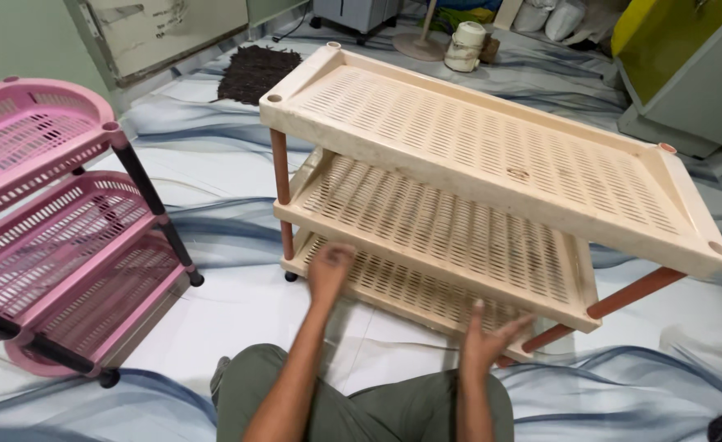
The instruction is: The person wipes a beige plastic rack shelf with a cloth, then assembles it onto a three-tier rack by inserting legs and securing the top shelf. Later, the person disassembles a pink three-tier rack by removing its legs and separating the shelves.
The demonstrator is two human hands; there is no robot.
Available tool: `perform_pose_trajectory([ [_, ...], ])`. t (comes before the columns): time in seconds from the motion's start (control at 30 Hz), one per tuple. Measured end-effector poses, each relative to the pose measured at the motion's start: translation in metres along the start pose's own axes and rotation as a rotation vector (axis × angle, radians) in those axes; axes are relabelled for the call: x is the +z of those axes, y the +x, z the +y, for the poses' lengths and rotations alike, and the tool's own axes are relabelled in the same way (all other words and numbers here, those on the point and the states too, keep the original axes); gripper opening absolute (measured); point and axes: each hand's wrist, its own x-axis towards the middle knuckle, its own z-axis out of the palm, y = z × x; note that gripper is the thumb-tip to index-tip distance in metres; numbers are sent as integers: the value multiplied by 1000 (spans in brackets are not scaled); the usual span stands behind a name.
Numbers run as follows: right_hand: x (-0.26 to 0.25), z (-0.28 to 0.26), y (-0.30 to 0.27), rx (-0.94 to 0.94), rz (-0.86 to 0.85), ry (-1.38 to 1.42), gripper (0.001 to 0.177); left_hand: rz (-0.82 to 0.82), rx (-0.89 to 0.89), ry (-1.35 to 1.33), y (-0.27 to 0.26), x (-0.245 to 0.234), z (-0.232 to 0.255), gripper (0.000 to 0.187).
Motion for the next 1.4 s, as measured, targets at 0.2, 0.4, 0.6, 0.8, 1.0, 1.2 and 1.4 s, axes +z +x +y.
perform_pose_trajectory([
  [0.2, 30, -34, -14, 65, -127, 354, 111, 470, 577, 523, 99, -91, 45, 74],
  [0.4, 46, -29, -18, 41, -190, 388, 106, 8, 124, 75, 123, -84, 71, 37],
  [0.6, 72, 5, 17, -132, -116, 226, 102, 68, 158, 141, 60, -98, 71, 26],
  [0.8, 95, 8, 85, -28, -213, 277, 81, 65, 374, 288, -19, -83, 77, 37],
  [1.0, 113, -3, 99, -64, -316, 172, 70, 9, 361, 327, -96, -34, 119, 71],
  [1.2, 63, -15, 125, -286, -406, -143, 59, -185, 405, 415, -148, -12, 167, 93],
  [1.4, 21, -29, 122, -271, -453, -65, 45, -359, 437, 314, -180, 13, 188, 95],
])
